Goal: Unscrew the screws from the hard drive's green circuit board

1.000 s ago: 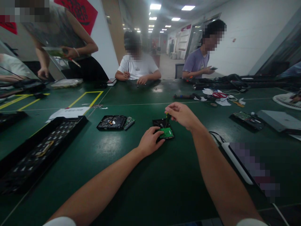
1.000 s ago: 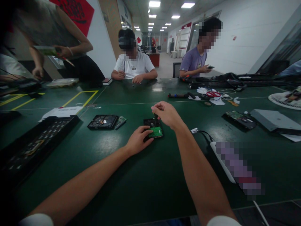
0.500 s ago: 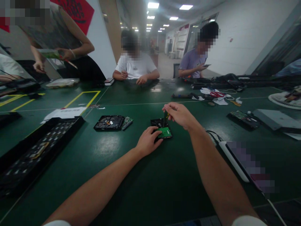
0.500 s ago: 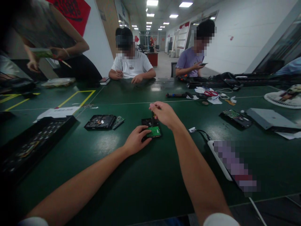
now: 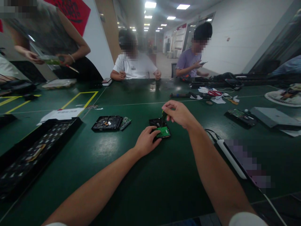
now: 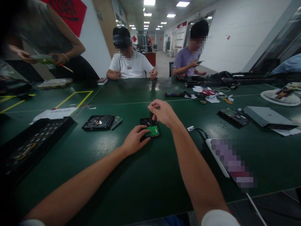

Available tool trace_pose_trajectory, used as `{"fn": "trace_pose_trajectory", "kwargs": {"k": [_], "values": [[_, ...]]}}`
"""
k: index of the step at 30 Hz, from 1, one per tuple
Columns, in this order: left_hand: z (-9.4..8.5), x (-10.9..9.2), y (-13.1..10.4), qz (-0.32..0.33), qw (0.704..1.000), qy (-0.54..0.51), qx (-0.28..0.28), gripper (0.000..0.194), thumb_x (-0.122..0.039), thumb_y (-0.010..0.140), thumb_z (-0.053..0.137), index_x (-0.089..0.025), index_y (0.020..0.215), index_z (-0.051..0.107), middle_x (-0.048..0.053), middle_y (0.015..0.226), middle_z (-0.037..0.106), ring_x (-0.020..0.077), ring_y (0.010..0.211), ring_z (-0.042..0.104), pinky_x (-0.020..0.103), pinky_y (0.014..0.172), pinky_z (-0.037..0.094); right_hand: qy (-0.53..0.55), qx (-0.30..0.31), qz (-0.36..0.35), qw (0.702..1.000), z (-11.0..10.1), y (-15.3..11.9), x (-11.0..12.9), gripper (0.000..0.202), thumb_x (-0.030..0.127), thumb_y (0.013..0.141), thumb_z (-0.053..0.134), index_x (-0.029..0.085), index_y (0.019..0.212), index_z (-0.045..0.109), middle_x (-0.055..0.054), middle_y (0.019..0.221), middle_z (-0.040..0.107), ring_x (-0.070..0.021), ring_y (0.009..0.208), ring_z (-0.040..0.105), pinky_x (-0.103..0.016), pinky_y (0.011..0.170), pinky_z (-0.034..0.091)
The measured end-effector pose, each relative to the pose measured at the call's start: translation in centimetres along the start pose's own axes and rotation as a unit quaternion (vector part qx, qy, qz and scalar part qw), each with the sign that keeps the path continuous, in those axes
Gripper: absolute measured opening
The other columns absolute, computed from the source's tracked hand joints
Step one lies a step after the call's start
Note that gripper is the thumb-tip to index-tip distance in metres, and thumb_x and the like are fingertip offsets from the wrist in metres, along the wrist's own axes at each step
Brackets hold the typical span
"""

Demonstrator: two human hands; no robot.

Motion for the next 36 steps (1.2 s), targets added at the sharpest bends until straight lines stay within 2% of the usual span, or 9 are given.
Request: {"fn": "trace_pose_trajectory", "kwargs": {"k": [4,10,16,22,25,27,31,36], "values": [[0.14,0.05,-0.07,0.001,1.000,-0.001,0.001,0.039,-0.038,0.097,0.068,-0.023,0.133,0.067,0.015,0.140,0.060,0.0330,0.130,0.059,0.054,0.108,0.054,0.004,0.006,0.004,1.000,0.07,0.09,-0.15,0.009,0.026,0.098,0.064,0.019,0.094,0.069,-0.001,0.076,0.069,-0.0098,0.055,0.062,-0.019,0.046,0.047],[0.41,0.32,-0.15,0.001,1.000,0.005,0.004,0.040,-0.038,0.096,0.070,-0.024,0.133,0.067,0.014,0.140,0.060,0.0332,0.131,0.058,0.055,0.108,0.055,-0.005,-0.005,-0.003,1.000,-0.08,0.25,-0.08,0.012,0.030,0.098,0.066,0.019,0.095,0.069,-0.004,0.094,0.077,-0.0067,0.054,0.055,-0.019,0.049,0.046],[0.39,0.28,-0.17,-0.001,1.000,0.013,0.006,0.040,-0.039,0.098,0.068,-0.022,0.134,0.066,0.015,0.141,0.060,0.0332,0.131,0.058,0.054,0.109,0.054,-0.033,-0.035,0.019,0.999,-0.53,0.10,-0.50,0.020,0.035,0.092,0.076,0.019,0.092,0.063,-0.004,0.081,0.073,-0.0098,0.053,0.061,-0.021,0.044,0.045],[0.60,0.50,-0.19,-0.003,1.000,0.009,0.007,0.041,-0.039,0.097,0.069,-0.023,0.135,0.067,0.015,0.140,0.060,0.0333,0.131,0.058,0.054,0.109,0.054,0.000,-0.010,0.016,1.000,-0.13,0.10,-0.34,0.010,0.028,0.099,0.065,0.019,0.094,0.064,-0.005,0.093,0.073,-0.0092,0.053,0.064,-0.020,0.040,0.041],[0.54,0.54,-0.16,-0.003,1.000,0.002,0.004,0.041,-0.039,0.096,0.070,-0.024,0.135,0.067,0.014,0.141,0.059,0.0331,0.132,0.058,0.054,0.109,0.054,0.004,-0.001,0.015,1.000,-0.03,0.20,-0.30,0.012,0.028,0.100,0.062,0.019,0.095,0.067,-0.003,0.083,0.071,-0.0100,0.056,0.064,-0.020,0.047,0.046],[0.46,0.48,-0.13,-0.003,1.000,-0.002,0.002,0.041,-0.038,0.096,0.071,-0.025,0.135,0.067,0.013,0.141,0.059,0.0332,0.132,0.058,0.054,0.109,0.054,-0.013,0.000,0.003,1.000,-0.11,0.21,-0.12,0.016,0.032,0.100,0.064,0.020,0.094,0.071,-0.002,0.078,0.070,-0.0103,0.058,0.061,-0.021,0.051,0.046],[0.35,0.28,-0.12,-0.002,1.000,0.001,0.002,0.040,-0.037,0.096,0.071,-0.024,0.133,0.067,0.014,0.141,0.059,0.0334,0.132,0.058,0.054,0.109,0.054,-0.048,-0.004,-0.035,0.998,-0.30,0.12,0.34,0.021,0.038,0.098,0.066,0.020,0.090,0.075,-0.002,0.085,0.073,-0.0101,0.059,0.057,-0.023,0.055,0.047],[0.37,0.20,-0.14,-0.001,1.000,0.008,0.004,0.040,-0.037,0.096,0.070,-0.022,0.133,0.067,0.015,0.140,0.060,0.0336,0.131,0.058,0.054,0.109,0.054,-0.033,-0.018,-0.005,0.999,-0.46,0.20,-0.32,0.017,0.034,0.092,0.075,0.018,0.095,0.069,-0.004,0.086,0.074,-0.0089,0.054,0.059,-0.022,0.048,0.047]]}}
Point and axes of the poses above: each hand's wrist, its own y-axis towards the middle knuckle, its own z-axis out of the palm, x = y × z, the point moved 9 cm from there along y, towards the middle knuckle
